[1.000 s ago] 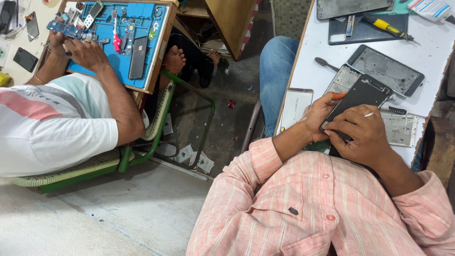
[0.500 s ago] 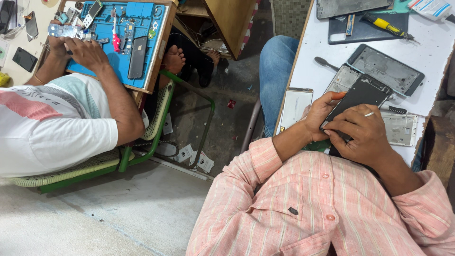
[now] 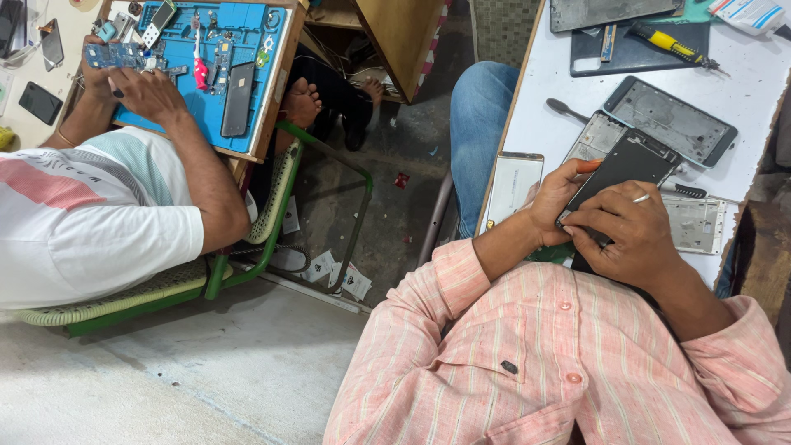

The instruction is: The person holds a disassembled smartphone and uses a metal prying tool to separate the screen assembly from the frame. They repeatedly pry along the edges and lift the screen to access internal components.

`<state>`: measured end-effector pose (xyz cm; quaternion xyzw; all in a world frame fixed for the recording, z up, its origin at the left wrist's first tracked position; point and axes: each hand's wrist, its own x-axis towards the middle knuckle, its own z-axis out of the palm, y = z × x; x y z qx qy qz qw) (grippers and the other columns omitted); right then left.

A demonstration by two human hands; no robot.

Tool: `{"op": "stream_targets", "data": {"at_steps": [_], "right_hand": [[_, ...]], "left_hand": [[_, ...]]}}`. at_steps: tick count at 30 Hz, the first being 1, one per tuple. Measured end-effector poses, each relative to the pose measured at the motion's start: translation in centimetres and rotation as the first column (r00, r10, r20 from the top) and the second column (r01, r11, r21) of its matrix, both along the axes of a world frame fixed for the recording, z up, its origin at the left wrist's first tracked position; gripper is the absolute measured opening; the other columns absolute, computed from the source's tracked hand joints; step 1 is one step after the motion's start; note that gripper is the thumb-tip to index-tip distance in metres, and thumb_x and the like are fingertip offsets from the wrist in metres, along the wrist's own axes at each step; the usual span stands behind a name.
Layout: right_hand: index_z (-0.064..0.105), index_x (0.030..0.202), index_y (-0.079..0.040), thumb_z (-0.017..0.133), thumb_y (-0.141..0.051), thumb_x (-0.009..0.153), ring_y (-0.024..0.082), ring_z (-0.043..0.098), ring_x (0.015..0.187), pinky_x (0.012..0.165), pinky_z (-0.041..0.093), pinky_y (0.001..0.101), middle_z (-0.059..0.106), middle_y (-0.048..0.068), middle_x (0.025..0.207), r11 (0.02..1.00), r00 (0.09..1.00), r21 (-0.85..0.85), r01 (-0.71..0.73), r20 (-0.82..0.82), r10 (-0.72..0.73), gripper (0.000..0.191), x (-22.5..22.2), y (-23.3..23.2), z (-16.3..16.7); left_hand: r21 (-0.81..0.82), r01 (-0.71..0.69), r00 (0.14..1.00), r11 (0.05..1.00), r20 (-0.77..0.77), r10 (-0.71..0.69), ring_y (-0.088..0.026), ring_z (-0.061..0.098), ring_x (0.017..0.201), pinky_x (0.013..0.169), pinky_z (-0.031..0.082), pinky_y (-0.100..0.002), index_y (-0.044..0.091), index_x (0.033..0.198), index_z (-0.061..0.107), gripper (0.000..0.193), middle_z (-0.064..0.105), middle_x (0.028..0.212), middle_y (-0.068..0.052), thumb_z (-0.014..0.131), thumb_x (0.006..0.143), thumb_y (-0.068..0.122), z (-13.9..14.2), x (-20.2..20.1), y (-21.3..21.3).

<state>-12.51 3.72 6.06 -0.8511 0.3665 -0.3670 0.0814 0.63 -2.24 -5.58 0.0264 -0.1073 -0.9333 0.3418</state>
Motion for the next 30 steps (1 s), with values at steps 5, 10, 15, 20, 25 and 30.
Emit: {"op": "stream_targets", "data": {"at_steps": [5,10,15,20,25,30], "right_hand": [[0.075,0.086,-0.014,0.080,-0.014,0.076,0.021,0.066,0.092,0.090,0.044,0.0395,0.068,-0.001,0.088,1.000,1.000,0.001,0.000,-0.002,0.000,0.011,0.01,0.00,-0.04],[0.075,0.086,-0.015,0.080,-0.014,0.076,0.021,0.066,0.091,0.089,0.043,0.0392,0.068,-0.001,0.088,1.000,1.000,0.004,0.001,-0.001,-0.001,0.010,0.07,0.07,0.10],[0.075,0.086,-0.015,0.080,-0.014,0.077,0.021,0.066,0.092,0.089,0.043,0.0390,0.068,-0.001,0.089,1.000,1.000,0.003,0.003,0.000,-0.003,0.011,0.11,0.07,0.18],[0.075,0.087,-0.016,0.080,-0.014,0.076,0.021,0.066,0.092,0.089,0.043,0.0393,0.068,-0.002,0.089,1.000,1.000,0.004,0.008,-0.008,-0.008,0.011,0.06,0.07,0.05],[0.075,0.087,-0.016,0.080,-0.014,0.077,0.021,0.066,0.092,0.089,0.043,0.0392,0.068,-0.001,0.089,1.000,1.000,0.006,0.004,-0.006,-0.004,0.011,-0.14,-0.02,-0.08],[0.075,0.087,-0.015,0.080,-0.014,0.077,0.021,0.066,0.092,0.089,0.043,0.0394,0.068,-0.001,0.089,1.000,1.000,0.000,0.002,-0.003,-0.002,0.011,-0.13,-0.04,-0.16]], "left_hand": [[0.010,0.007,1.000,1.000,0.014,-0.008,-0.023,0.071,0.095,0.085,0.061,-0.036,0.000,0.122,0.064,0.048,0.069,0.108,-0.015,0.040,0.113,0.041,-0.11,-0.07,-0.14],[0.016,-0.013,0.996,1.000,0.084,0.011,-0.023,0.070,0.095,0.086,0.061,-0.036,0.000,0.121,0.063,0.047,0.068,0.108,-0.015,0.041,0.113,0.041,-0.24,-0.11,-0.27],[0.033,-0.002,0.993,0.999,0.118,-0.002,-0.023,0.070,0.094,0.085,0.061,-0.035,-0.002,0.121,0.061,0.049,0.068,0.108,-0.016,0.042,0.111,0.042,-0.34,-0.11,-0.33],[0.024,0.008,0.995,1.000,0.102,-0.010,-0.022,0.070,0.093,0.081,0.061,-0.034,-0.004,0.122,0.061,0.053,0.068,0.107,-0.017,0.042,0.111,0.044,-0.27,0.05,-0.20],[0.022,0.000,0.993,1.000,0.116,-0.003,-0.022,0.070,0.093,0.081,0.061,-0.033,-0.004,0.122,0.061,0.052,0.068,0.107,-0.016,0.041,0.111,0.043,-0.24,-0.07,-0.25],[-0.012,-0.020,0.998,1.000,0.063,0.020,-0.022,0.070,0.093,0.079,0.061,-0.033,-0.005,0.123,0.061,0.052,0.068,0.107,-0.017,0.041,0.112,0.042,-0.46,-0.20,-0.20]]}}
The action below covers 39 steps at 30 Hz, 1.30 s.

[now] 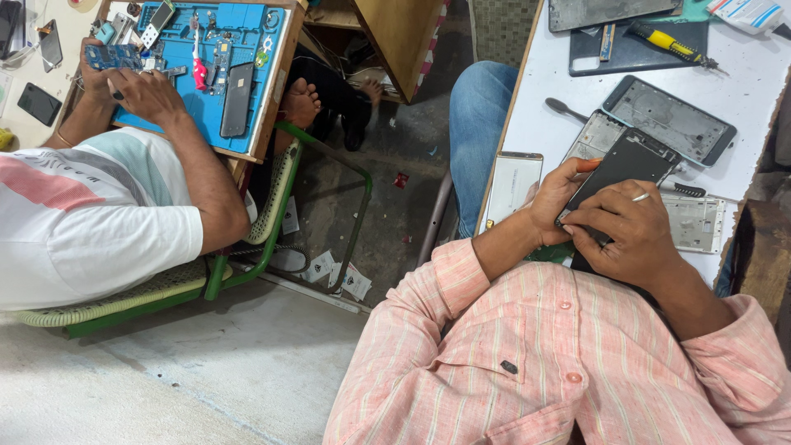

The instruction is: The person holds a disassembled smartphone and uses a metal prying tool to separate the screen assembly from the frame. They repeatedly pry along the edges and lift the screen to access internal components.

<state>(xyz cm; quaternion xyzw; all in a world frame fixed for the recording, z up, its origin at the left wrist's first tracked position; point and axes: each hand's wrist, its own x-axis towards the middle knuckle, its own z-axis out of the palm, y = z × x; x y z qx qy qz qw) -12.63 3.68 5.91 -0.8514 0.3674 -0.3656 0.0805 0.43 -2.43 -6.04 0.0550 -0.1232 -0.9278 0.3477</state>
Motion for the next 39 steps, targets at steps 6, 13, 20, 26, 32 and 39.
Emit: {"op": "stream_targets", "data": {"at_steps": [6,13,20,26,32,39], "right_hand": [[0.075,0.087,-0.015,0.080,-0.015,0.076,0.021,0.066,0.092,0.088,0.043,0.0394,0.068,-0.001,0.089,1.000,1.000,0.008,-0.005,0.001,0.005,0.012,-0.02,-0.04,0.07],[0.075,0.086,-0.014,0.080,-0.013,0.075,0.022,0.066,0.091,0.087,0.044,0.0395,0.068,0.000,0.088,1.000,1.000,0.007,-0.008,0.007,0.008,0.012,0.09,-0.04,0.15],[0.074,0.086,-0.014,0.080,-0.013,0.075,0.022,0.066,0.089,0.085,0.044,0.0398,0.067,0.001,0.088,1.000,1.000,-0.001,-0.016,0.006,0.016,0.012,0.11,-0.17,0.36],[0.074,0.087,-0.014,0.080,-0.013,0.076,0.023,0.065,0.089,0.086,0.044,0.0396,0.067,0.000,0.088,1.000,1.000,0.001,-0.022,0.014,0.022,0.012,0.10,-0.20,0.40],[0.074,0.086,-0.015,0.080,-0.013,0.076,0.022,0.065,0.090,0.087,0.044,0.0400,0.067,-0.001,0.088,1.000,1.000,0.002,-0.012,0.005,0.012,0.012,0.19,-0.10,0.40],[0.074,0.086,-0.015,0.079,-0.013,0.076,0.022,0.065,0.090,0.088,0.043,0.0397,0.067,-0.001,0.088,1.000,1.000,0.008,-0.013,0.005,0.013,0.011,0.25,-0.10,0.39]], "left_hand": [[0.023,0.014,0.999,1.000,0.042,-0.015,-0.021,0.070,0.094,0.084,0.061,-0.035,-0.003,0.122,0.061,0.051,0.068,0.107,-0.016,0.041,0.112,0.043,0.05,0.02,-0.11],[0.020,0.015,0.999,1.000,0.037,-0.015,-0.022,0.070,0.095,0.084,0.060,-0.035,-0.003,0.122,0.062,0.050,0.068,0.108,-0.016,0.041,0.112,0.042,0.13,0.06,-0.09],[0.029,0.021,0.998,0.999,0.055,-0.023,-0.023,0.070,0.096,0.086,0.060,-0.036,-0.003,0.123,0.061,0.052,0.069,0.110,-0.017,0.041,0.110,0.043,0.18,0.10,-0.12],[0.019,0.021,0.999,1.000,0.030,-0.022,-0.023,0.070,0.096,0.086,0.060,-0.036,-0.004,0.124,0.061,0.052,0.069,0.110,-0.017,0.041,0.112,0.043,-0.13,0.01,-0.20],[0.017,0.015,0.999,1.000,0.038,-0.016,-0.023,0.070,0.096,0.086,0.060,-0.037,-0.003,0.123,0.061,0.051,0.069,0.109,-0.016,0.041,0.113,0.043,-0.19,0.00,-0.24],[0.039,0.010,0.998,0.999,0.065,-0.013,-0.023,0.070,0.096,0.086,0.060,-0.036,-0.002,0.122,0.061,0.050,0.069,0.109,-0.015,0.042,0.111,0.042,0.16,0.06,-0.16]]}}
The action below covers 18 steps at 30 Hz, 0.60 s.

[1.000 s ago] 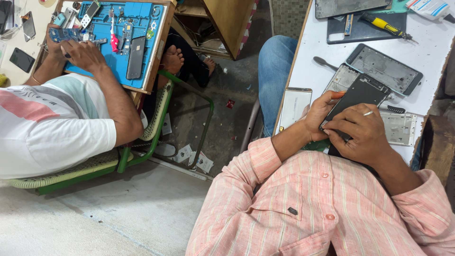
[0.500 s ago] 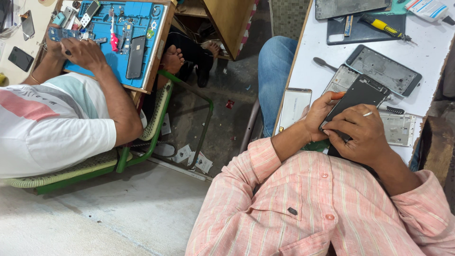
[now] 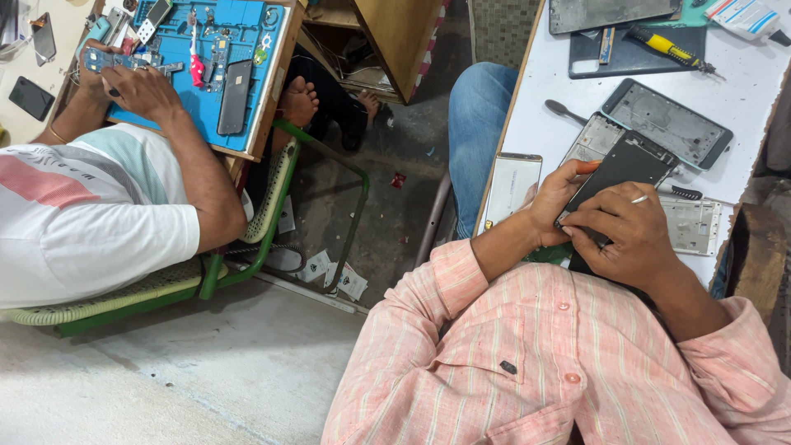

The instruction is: The person holds a disassembled smartphone and uses a metal prying tool to separate the screen assembly from the frame. They repeatedly pry along the edges and lift the screen to access internal components.

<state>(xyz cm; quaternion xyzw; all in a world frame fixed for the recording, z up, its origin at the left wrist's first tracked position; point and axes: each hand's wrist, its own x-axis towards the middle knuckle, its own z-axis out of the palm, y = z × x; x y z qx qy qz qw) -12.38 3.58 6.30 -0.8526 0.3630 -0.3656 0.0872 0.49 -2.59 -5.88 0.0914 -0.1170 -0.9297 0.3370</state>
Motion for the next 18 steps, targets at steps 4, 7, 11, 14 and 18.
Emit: {"op": "stream_targets", "data": {"at_steps": [4,7,11,14,18], "right_hand": [[0.074,0.086,-0.015,0.079,-0.013,0.076,0.022,0.065,0.090,0.087,0.043,0.0396,0.067,-0.001,0.088,1.000,1.000,-0.001,0.000,0.000,0.000,0.011,-0.02,0.05,-0.01],[0.074,0.086,-0.015,0.080,-0.013,0.077,0.022,0.064,0.089,0.087,0.043,0.0398,0.066,-0.001,0.088,1.000,1.000,-0.006,0.004,-0.005,-0.004,0.011,0.00,0.07,-0.06],[0.074,0.086,-0.015,0.079,-0.013,0.077,0.022,0.064,0.089,0.086,0.043,0.0397,0.066,-0.001,0.088,1.000,1.000,0.000,0.006,-0.007,-0.006,0.011,-0.16,0.00,-0.12],[0.074,0.087,-0.015,0.079,-0.013,0.077,0.022,0.064,0.090,0.087,0.043,0.0397,0.066,-0.001,0.088,1.000,1.000,0.000,0.001,-0.004,-0.001,0.011,-0.19,-0.02,-0.16],[0.075,0.087,-0.015,0.080,-0.014,0.076,0.022,0.064,0.090,0.087,0.042,0.0396,0.067,-0.001,0.088,1.000,1.000,0.002,0.011,-0.009,-0.011,0.012,-0.14,-0.04,-0.25]], "left_hand": [[-0.009,0.002,1.000,1.000,-0.009,-0.002,-0.023,0.070,0.095,0.085,0.060,-0.035,-0.003,0.121,0.062,0.051,0.069,0.109,-0.016,0.042,0.112,0.043,0.03,0.01,-0.01],[-0.013,0.000,1.000,1.000,-0.007,0.000,-0.023,0.070,0.095,0.084,0.060,-0.035,-0.003,0.121,0.062,0.051,0.069,0.108,-0.016,0.043,0.112,0.043,0.02,0.06,0.02],[-0.010,0.009,1.000,1.000,-0.005,-0.009,-0.023,0.070,0.094,0.084,0.060,-0.035,-0.003,0.121,0.062,0.051,0.069,0.108,-0.016,0.042,0.112,0.043,0.04,-0.01,-0.02],[-0.007,0.013,1.000,1.000,-0.003,-0.013,-0.022,0.070,0.094,0.083,0.060,-0.035,-0.002,0.120,0.062,0.051,0.069,0.107,-0.016,0.042,0.111,0.043,0.08,-0.01,-0.09],[-0.016,0.001,1.000,1.000,-0.017,-0.002,-0.022,0.070,0.094,0.084,0.060,-0.035,-0.001,0.121,0.062,0.048,0.068,0.107,-0.015,0.041,0.112,0.042,0.09,-0.02,-0.05]]}}
